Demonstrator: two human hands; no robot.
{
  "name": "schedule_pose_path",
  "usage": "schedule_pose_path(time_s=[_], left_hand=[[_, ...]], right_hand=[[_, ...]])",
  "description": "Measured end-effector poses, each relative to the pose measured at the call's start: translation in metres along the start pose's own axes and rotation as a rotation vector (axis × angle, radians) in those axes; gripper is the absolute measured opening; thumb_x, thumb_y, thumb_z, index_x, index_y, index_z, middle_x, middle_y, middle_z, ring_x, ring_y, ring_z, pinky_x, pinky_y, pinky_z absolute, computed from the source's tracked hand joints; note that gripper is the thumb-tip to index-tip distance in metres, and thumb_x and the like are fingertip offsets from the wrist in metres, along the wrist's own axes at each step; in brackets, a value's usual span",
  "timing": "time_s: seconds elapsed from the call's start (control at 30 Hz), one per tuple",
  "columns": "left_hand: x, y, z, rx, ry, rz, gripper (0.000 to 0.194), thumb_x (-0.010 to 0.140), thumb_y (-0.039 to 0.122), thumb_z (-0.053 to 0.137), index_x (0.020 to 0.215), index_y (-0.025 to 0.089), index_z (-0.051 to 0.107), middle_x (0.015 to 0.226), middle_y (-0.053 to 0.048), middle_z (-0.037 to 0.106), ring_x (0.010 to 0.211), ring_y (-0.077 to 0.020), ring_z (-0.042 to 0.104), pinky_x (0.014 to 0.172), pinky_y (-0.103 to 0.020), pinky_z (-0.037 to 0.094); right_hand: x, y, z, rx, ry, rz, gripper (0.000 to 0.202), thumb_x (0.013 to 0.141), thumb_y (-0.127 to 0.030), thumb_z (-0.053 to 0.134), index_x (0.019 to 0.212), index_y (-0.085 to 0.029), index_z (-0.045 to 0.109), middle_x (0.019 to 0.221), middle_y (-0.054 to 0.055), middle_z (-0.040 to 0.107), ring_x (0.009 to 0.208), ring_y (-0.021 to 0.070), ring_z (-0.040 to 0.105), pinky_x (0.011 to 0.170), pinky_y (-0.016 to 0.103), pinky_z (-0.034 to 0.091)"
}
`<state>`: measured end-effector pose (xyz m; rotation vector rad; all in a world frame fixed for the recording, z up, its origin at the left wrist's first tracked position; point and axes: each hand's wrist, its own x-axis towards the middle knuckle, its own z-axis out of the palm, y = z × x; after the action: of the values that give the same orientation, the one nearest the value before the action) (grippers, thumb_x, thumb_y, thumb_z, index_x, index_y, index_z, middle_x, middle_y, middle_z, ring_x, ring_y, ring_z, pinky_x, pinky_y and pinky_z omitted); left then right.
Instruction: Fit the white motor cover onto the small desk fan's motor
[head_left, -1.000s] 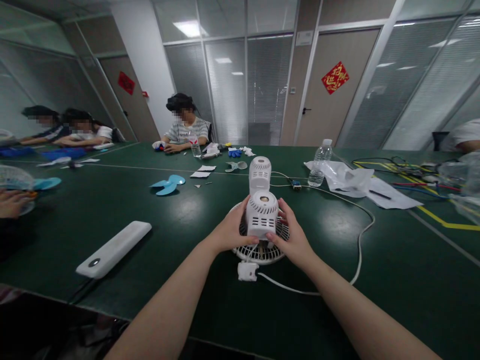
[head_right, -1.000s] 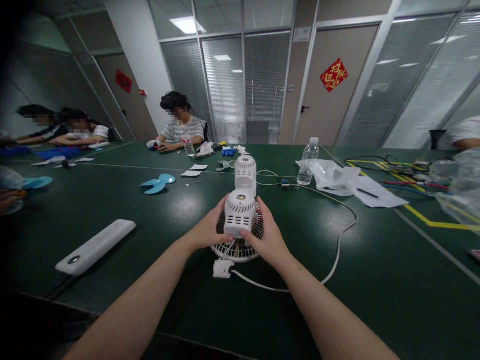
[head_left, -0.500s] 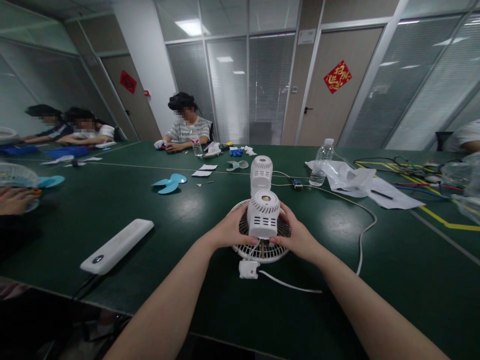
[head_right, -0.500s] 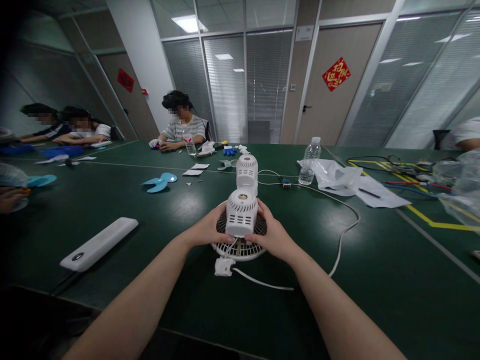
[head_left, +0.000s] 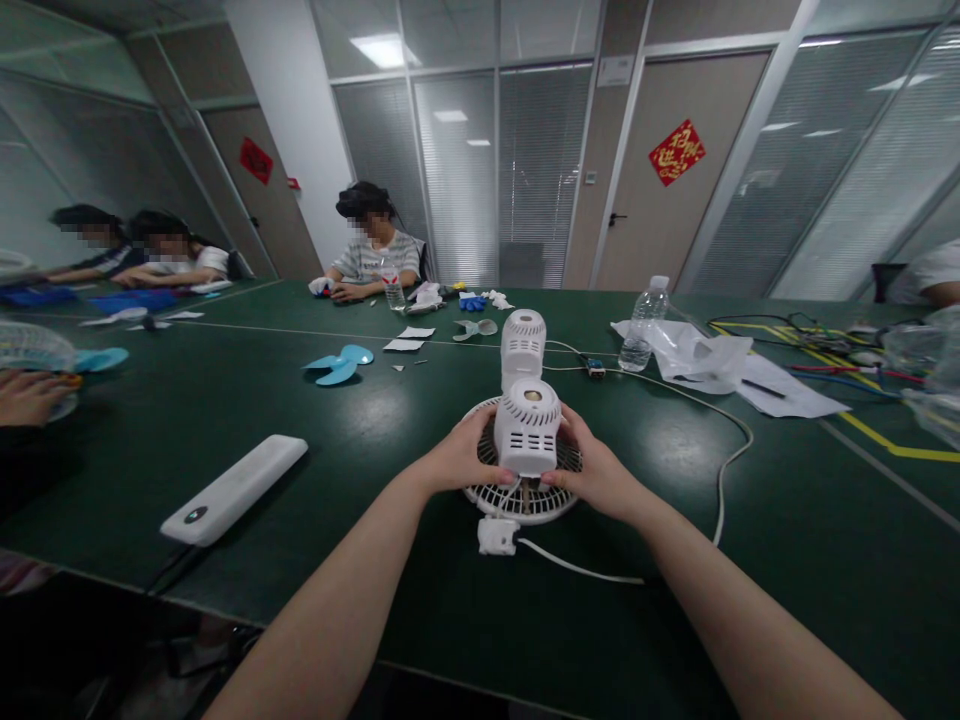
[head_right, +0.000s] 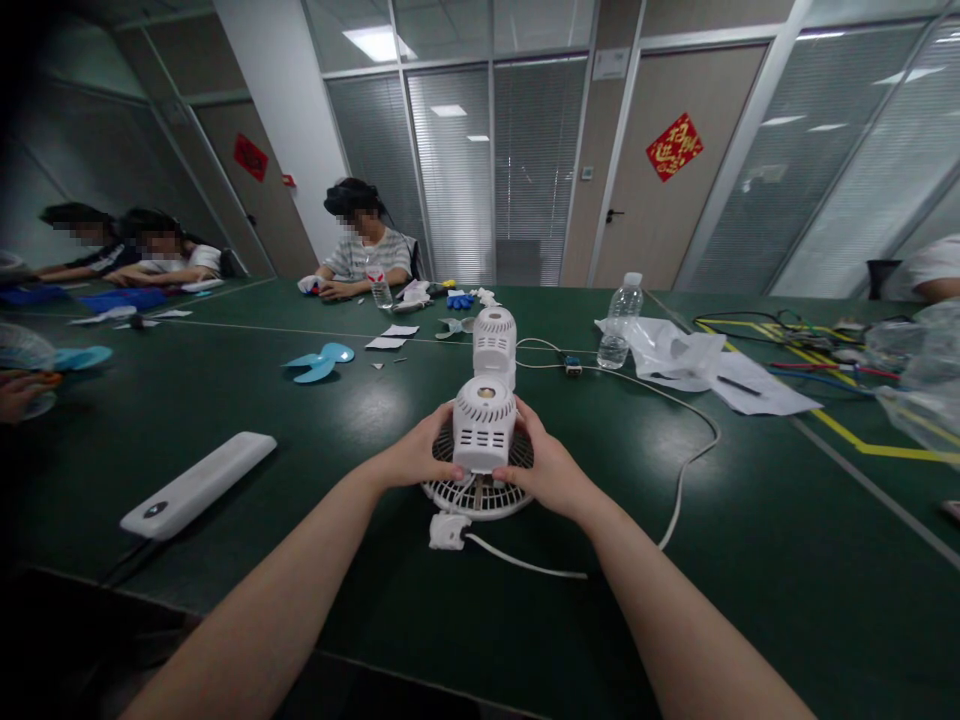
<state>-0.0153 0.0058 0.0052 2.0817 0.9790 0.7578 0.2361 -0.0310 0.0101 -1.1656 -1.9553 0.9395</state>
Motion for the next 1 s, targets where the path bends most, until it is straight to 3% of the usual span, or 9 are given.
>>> schedule_pose_path(time_s=[0.37, 0.77, 1.0], left_hand=[[-0.001, 0.009, -0.002, -0.017, -0.005, -0.028, 0.096, 0.061, 0.039, 0.076, 0.142, 0.026, 0.027, 0.144, -0.013, 0.038, 0.131, -0.0378, 0.038, 0.106, -0.062, 0.031], [-0.001, 0.004, -0.005, -0.034, -0.062, -0.022, 0.1, 0.06, 0.04, 0.079, 0.143, 0.025, 0.027, 0.145, -0.015, 0.037, 0.132, -0.0369, 0.038, 0.108, -0.062, 0.028], [-0.002, 0.004, -0.009, -0.092, -0.084, 0.013, 0.09, 0.067, 0.038, 0.076, 0.142, 0.027, 0.028, 0.148, -0.011, 0.035, 0.135, -0.0332, 0.035, 0.11, -0.057, 0.029]], right_hand=[[0.001, 0.0, 0.0, -0.004, 0.002, -0.032, 0.098, 0.076, -0.023, 0.071, 0.149, -0.031, 0.006, 0.145, 0.009, 0.041, 0.133, 0.027, 0.04, 0.112, 0.054, 0.028], [0.0, -0.004, -0.006, 0.023, -0.033, 0.002, 0.1, 0.073, -0.025, 0.075, 0.148, -0.029, 0.011, 0.144, 0.011, 0.042, 0.135, 0.0274, 0.038, 0.112, 0.054, 0.029], [0.002, 0.011, -0.007, 0.169, -0.093, -0.112, 0.091, 0.078, -0.03, 0.071, 0.149, -0.028, 0.013, 0.15, 0.01, 0.034, 0.139, 0.023, 0.031, 0.116, 0.049, 0.024]])
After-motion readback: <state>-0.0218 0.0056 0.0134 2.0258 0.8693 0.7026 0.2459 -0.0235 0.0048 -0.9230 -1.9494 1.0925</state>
